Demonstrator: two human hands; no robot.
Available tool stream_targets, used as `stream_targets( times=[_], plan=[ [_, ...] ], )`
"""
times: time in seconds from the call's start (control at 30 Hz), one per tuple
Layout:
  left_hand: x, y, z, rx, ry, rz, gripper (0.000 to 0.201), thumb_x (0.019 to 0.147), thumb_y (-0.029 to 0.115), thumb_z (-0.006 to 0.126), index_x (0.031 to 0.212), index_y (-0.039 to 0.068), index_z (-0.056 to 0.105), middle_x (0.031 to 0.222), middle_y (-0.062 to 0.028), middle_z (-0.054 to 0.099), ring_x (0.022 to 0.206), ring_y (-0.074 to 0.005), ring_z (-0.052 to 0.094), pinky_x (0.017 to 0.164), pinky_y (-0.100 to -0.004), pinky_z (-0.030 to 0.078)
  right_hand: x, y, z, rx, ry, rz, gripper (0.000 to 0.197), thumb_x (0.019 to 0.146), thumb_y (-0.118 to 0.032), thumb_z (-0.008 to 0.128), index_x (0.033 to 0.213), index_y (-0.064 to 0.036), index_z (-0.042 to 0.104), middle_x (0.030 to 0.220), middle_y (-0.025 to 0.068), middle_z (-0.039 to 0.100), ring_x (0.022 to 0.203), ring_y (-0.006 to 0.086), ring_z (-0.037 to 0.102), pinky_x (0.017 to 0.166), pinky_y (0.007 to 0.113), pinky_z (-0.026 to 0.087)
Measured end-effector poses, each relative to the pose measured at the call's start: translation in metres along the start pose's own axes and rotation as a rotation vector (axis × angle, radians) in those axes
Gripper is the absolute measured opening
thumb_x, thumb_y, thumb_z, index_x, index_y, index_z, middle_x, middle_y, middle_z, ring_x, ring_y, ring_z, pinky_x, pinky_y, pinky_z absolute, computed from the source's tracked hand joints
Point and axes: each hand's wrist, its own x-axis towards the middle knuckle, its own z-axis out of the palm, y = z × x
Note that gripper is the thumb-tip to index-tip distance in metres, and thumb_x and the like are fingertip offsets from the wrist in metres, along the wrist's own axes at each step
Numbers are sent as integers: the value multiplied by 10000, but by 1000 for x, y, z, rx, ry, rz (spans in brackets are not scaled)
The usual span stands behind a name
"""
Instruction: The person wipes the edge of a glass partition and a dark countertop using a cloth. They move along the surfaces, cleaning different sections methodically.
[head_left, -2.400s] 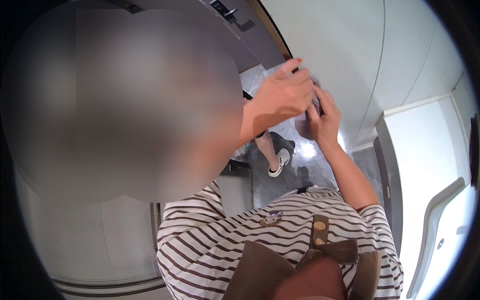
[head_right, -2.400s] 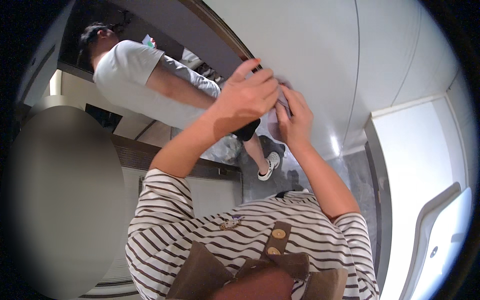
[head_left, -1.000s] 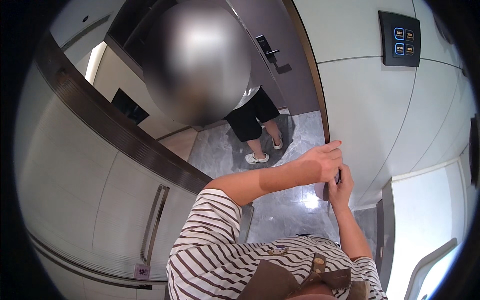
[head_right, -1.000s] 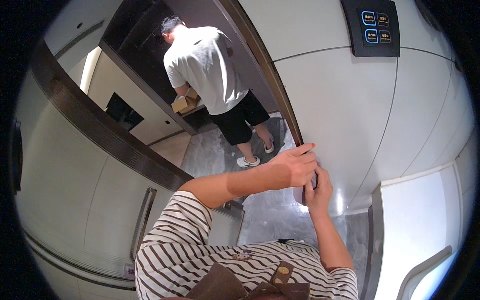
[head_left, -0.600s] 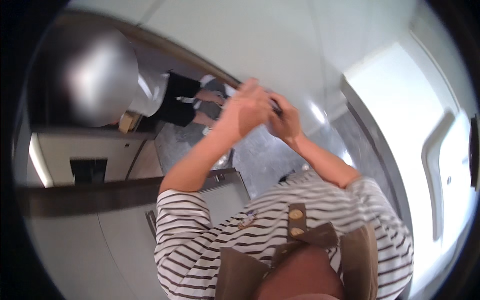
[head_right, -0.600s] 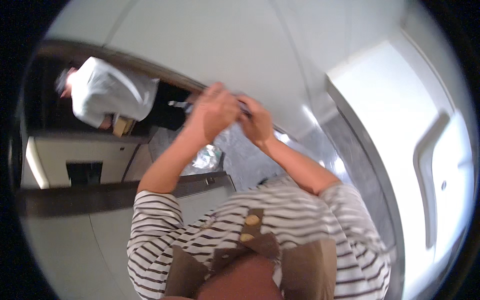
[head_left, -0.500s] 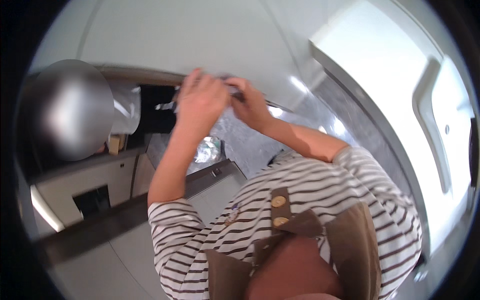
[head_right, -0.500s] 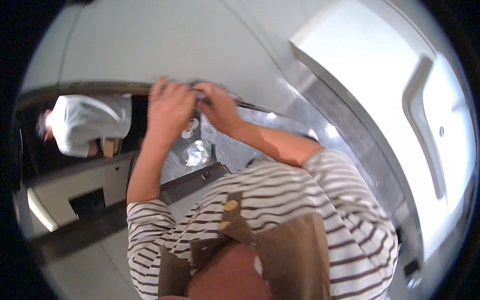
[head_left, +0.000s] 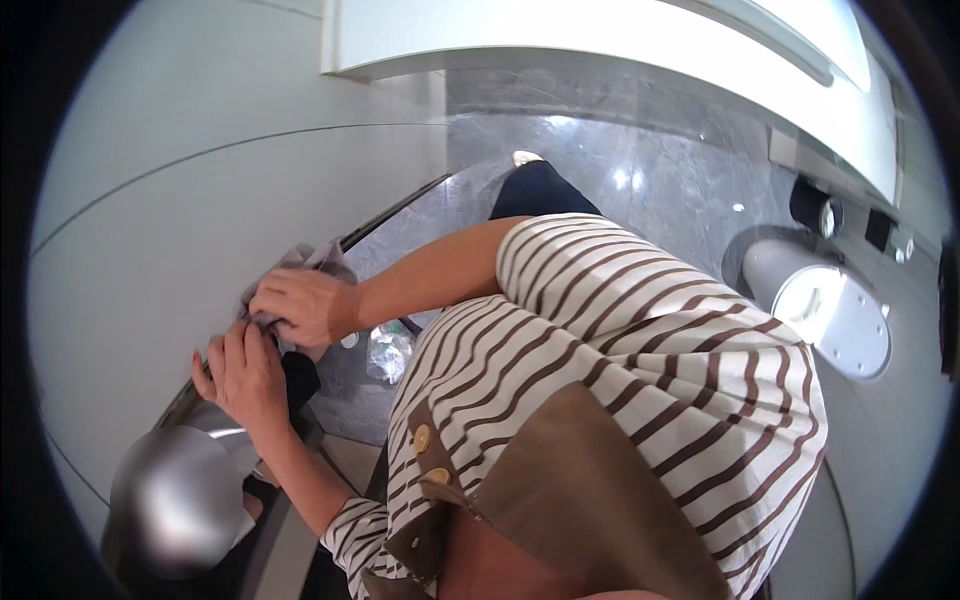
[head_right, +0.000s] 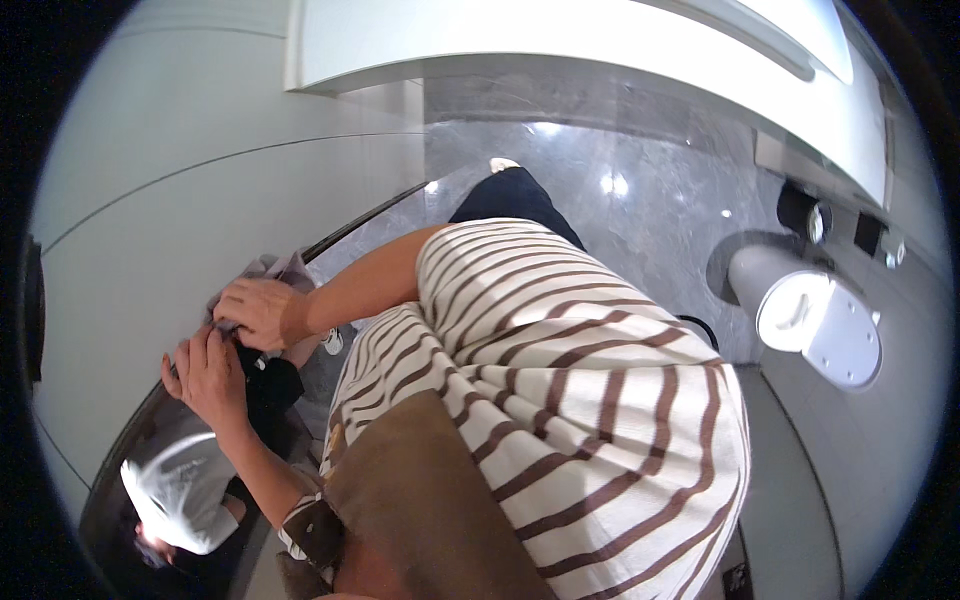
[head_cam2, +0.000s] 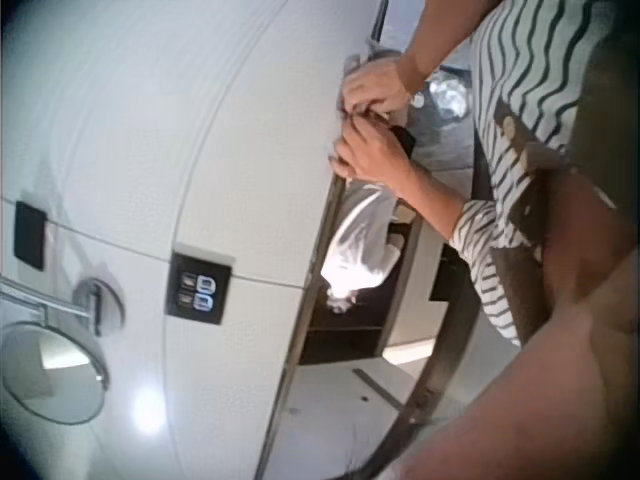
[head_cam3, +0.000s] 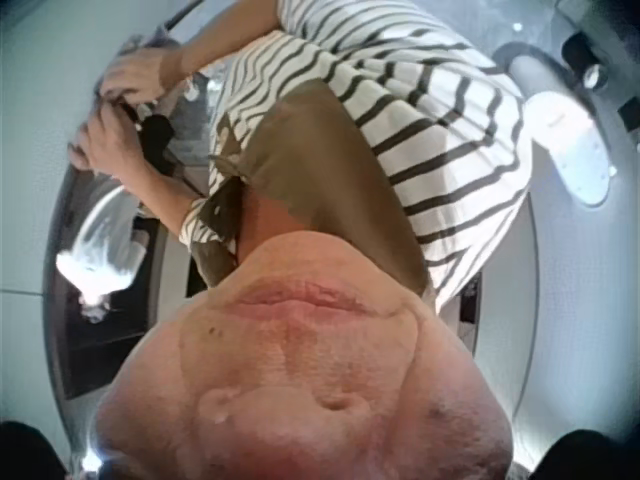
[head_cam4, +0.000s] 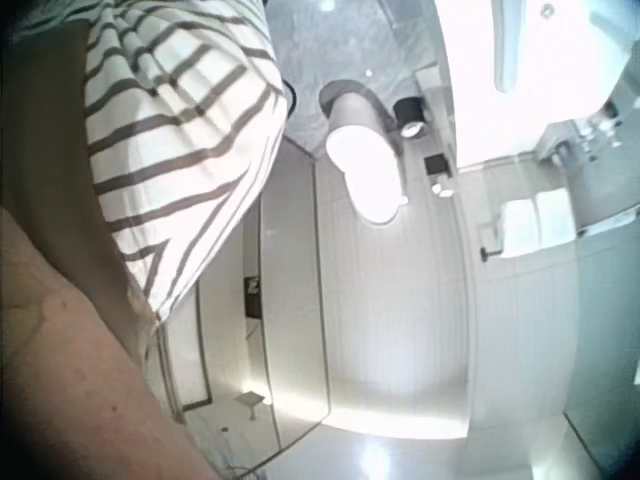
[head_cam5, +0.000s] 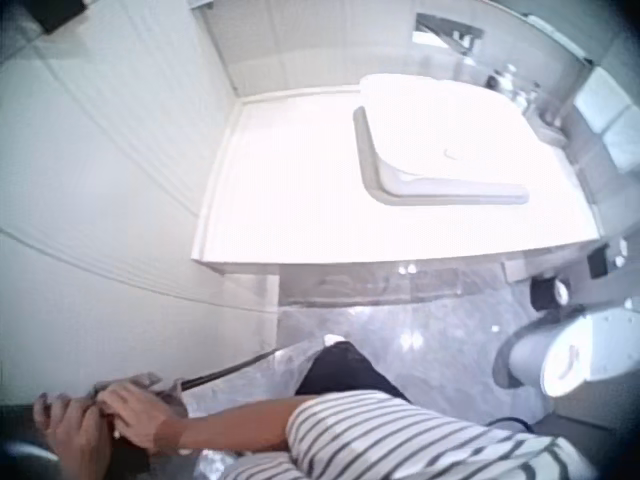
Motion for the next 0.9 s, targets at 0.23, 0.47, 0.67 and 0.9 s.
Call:
stream_targets(
  times=[0.23,0.47,0.67,0.9],
  plan=[
    [-3,4,5,33,-25,18,144,805,273,705,918,191,667,984,85,665,924,-131,599,1047,-396,281,-13,18,6,-43,53,-84,306,700,-98,665,987,-54,567,984,111,548,949,316,543,843,403,456],
    [-1,0,4,72,17,-8,124,819,304,696,883,202,664,909,89,657,870,-114,608,1030,-375,273,-29,50,-14,-155,-8,-139,309,779,-77,629,1075,-28,555,1017,151,579,969,358,555,861,423,454],
    [10,2,15,99,28,-26,89,805,277,705,806,214,643,854,109,651,842,-95,612,1030,-355,251,-51,82,-21,-77,-86,214,311,823,-78,570,1131,-52,541,1085,159,553,1045,359,527,929,431,428],
    [30,0,32,107,57,-19,112,772,282,712,760,226,616,817,122,637,809,-77,612,1005,-354,262,-54,120,-28,-63,-29,361,286,799,-24,541,1082,-45,576,1053,138,549,1008,327,544,890,373,449]
  ],
)
